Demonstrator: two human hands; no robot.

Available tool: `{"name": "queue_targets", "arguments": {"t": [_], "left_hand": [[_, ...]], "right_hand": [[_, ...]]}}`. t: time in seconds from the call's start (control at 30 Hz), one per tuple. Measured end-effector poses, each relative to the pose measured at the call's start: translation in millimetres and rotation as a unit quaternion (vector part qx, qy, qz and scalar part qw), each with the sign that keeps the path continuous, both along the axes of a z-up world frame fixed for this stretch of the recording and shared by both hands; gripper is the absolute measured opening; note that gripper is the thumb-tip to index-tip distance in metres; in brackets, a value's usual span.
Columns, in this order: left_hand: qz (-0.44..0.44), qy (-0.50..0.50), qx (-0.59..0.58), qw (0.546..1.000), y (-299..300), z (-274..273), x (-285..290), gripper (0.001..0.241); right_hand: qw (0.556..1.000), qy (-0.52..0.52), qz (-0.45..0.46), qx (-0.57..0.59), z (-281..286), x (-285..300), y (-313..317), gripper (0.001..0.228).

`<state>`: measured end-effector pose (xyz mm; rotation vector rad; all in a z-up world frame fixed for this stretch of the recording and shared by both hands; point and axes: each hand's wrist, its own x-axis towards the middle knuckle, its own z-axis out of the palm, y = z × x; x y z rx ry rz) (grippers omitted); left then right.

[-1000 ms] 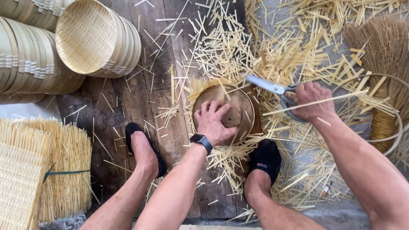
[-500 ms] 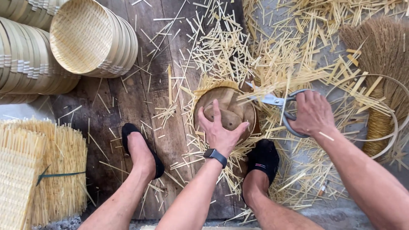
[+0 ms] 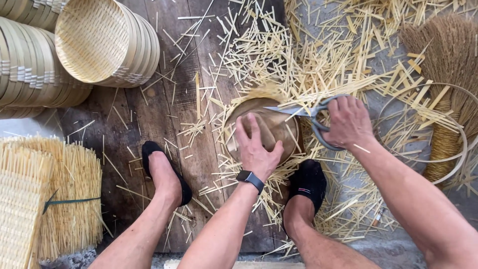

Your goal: The person sits on a low stool in a bamboo workshop and assembles round bamboo sieves. They lay a woven bamboo sheet over a round wooden mold, press and fit it, trim the excess bamboo with scissors, fit a bamboo rim hoop over the edge, and place the finished sieve onto a stack of completed sieves.

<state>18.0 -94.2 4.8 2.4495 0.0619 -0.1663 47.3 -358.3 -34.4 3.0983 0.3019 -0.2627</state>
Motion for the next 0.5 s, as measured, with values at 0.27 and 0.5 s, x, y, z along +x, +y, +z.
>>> {"name": "queue_targets", "arguments": {"t": [0.27, 0.5], "left_hand": [[-0.047, -0.004, 0.022, 0.999, 10.2, -4.9, 1.6, 0.116], [-0.147, 0.004, 0.035, 0.988, 18.6, 2.0, 14.5, 0.106]], "right_hand": [[0.985, 0.165, -0.035, -0.022, -34.1, -7.3, -18.1, 0.03], [1.0, -0.004, 0.001, -0.01, -27.7, 0.8, 0.4, 0.052]]}}
